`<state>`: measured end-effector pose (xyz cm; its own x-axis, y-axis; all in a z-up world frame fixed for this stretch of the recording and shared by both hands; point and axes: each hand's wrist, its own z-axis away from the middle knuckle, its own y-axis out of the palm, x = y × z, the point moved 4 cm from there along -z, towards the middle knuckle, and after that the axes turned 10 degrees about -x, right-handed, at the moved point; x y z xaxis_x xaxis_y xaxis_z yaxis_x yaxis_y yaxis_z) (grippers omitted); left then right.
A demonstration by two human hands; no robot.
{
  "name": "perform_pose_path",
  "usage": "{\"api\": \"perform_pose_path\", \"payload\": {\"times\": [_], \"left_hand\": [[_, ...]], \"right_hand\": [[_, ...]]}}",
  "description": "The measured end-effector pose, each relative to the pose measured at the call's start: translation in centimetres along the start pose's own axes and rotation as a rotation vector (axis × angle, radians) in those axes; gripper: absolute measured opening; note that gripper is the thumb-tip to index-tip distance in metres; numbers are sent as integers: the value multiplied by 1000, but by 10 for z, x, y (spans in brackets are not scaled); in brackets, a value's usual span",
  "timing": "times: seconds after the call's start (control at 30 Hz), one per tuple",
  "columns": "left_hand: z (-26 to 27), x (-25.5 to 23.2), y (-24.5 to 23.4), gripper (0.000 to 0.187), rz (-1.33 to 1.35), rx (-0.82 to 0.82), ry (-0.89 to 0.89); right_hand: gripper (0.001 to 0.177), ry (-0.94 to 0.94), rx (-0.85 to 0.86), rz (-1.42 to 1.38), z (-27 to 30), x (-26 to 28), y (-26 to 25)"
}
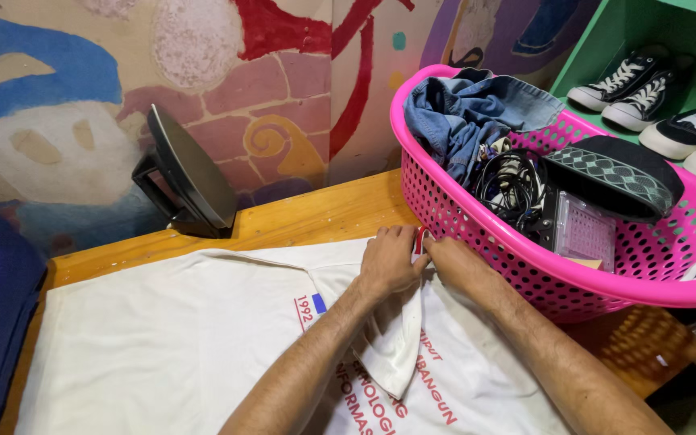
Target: The person smooths a white t-shirt by hand, uses an iron to press different sections of the shirt, and then folds it into a neat square before placing it on the table.
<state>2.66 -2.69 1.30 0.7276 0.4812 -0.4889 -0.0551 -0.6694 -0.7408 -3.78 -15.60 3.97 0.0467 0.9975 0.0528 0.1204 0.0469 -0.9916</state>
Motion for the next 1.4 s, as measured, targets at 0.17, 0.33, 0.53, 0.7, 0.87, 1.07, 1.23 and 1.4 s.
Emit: {"api": "perform_pose_path", "payload": {"times": [0.17, 0.33, 0.53, 0.7, 0.87, 1.07, 1.23, 1.4], "left_hand": [[-2, -21, -14, 66, -18, -119, -59], [-10, -9, -13, 34, -8, -149, -158], [-17, 3, -21, 21, 205, -320, -203], [-12, 6, -30, 17, 395, -331, -196], [-6, 19, -28, 13, 540, -412, -137], [-4, 24, -27, 12, 611, -424, -92], [0, 19, -33, 12, 615, -388, -105], [0, 16, -35, 14, 627, -270, -284]], "right_hand": [[25, 22, -328, -190, 36, 4, -12], [40, -117, -452, 54, 70, 26, 18], [48, -101, -488, 298, 79, 41, 23], [40, -90, -555, 379, 87, 64, 7], [33, 9, -731, 123, 103, 59, -31], [37, 216, -587, 10, 88, 36, -28], [28, 284, -403, 187, 72, 20, -11], [25, 194, -397, 542, 62, 28, -2]]}}
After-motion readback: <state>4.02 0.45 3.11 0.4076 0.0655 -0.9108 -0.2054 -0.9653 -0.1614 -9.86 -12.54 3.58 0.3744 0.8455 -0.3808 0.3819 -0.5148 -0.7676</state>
